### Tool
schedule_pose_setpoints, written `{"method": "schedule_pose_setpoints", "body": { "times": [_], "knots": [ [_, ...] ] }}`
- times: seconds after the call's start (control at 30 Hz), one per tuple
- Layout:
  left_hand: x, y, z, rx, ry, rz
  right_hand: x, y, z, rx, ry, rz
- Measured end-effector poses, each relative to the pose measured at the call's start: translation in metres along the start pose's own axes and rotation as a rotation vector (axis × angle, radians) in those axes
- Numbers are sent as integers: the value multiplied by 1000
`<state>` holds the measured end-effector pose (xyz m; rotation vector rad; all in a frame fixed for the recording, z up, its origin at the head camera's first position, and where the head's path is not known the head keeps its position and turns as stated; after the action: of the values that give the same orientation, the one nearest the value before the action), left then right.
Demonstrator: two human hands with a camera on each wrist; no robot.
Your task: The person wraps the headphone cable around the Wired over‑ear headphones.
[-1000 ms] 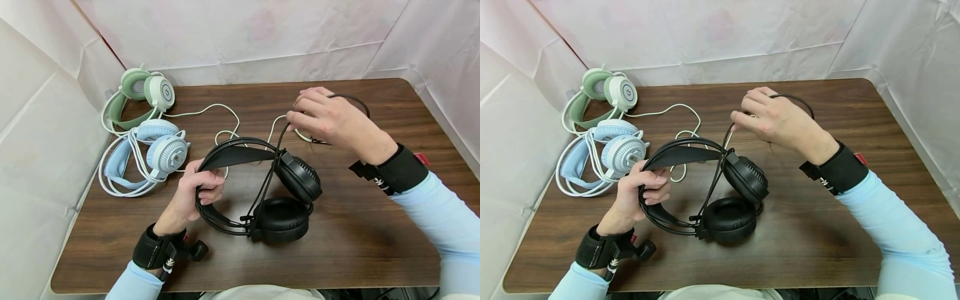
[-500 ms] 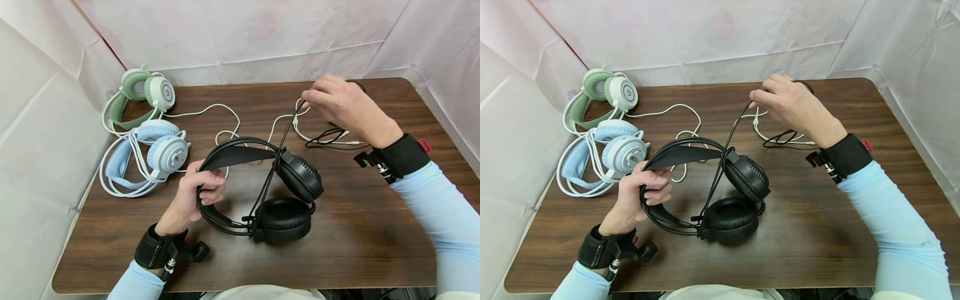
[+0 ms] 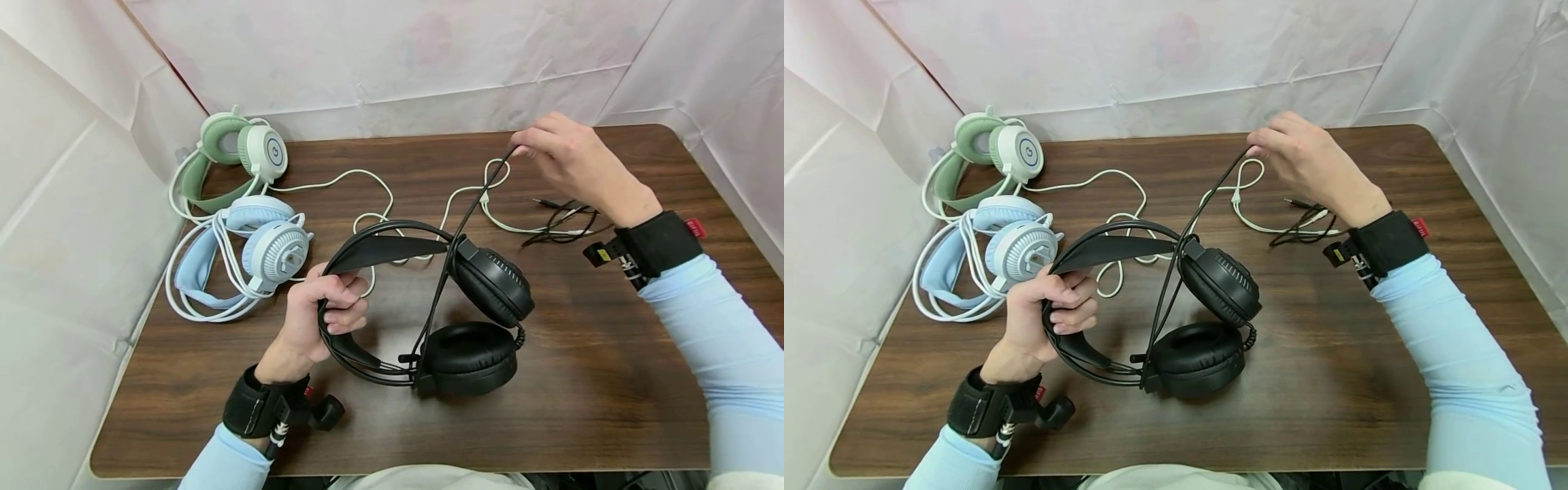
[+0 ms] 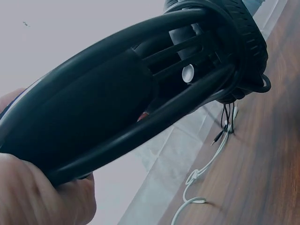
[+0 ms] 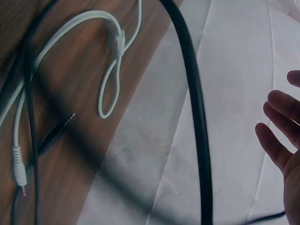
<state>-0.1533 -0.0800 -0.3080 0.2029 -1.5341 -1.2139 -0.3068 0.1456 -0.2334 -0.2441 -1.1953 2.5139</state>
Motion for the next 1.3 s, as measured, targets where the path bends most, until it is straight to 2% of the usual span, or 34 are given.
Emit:
{"method": "schedule_pose_setpoints", "body": {
  "times": [0.17, 0.23, 0.37, 0.53, 0.73, 0.9, 1.07, 1.17, 1.3],
  "knots": [
    [2, 6, 0, -56, -2, -57, 22, -4, -11, 108, 90, 72],
    [3, 9, 0, -83, 1, -90, 30, -3, -17, 128, 122, 83],
    [6, 12, -2, -117, -3, -157, 39, 1, -30, 90, 157, 59],
    [8, 11, -5, -124, -22, -263, 41, 10, -42, 39, 177, 66],
    [14, 9, -5, -128, -9, -335, 39, 26, -51, -46, 183, 86],
    [17, 2, -5, -82, 20, -399, 35, 37, -58, -116, 169, 66],
    [20, -9, -5, -20, 55, -478, 28, 34, -59, -93, 129, 44],
    [22, -17, -7, 43, 82, -534, 22, 36, -60, -95, 111, 54],
    [20, -30, -10, 151, 105, -620, 9, 45, -62, -139, 90, 69]
  ]
}}
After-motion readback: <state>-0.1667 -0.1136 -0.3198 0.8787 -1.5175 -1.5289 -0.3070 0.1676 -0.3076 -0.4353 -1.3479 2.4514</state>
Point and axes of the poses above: each hand's wrist, its own z-axis towards the middle knuckle, its own y-axis out of the palm, x = y × z, the point moved 10 cm from there along z, towards the middle knuckle, and after that the axes turned 4 degrees about -y, right-handed, at the moved point
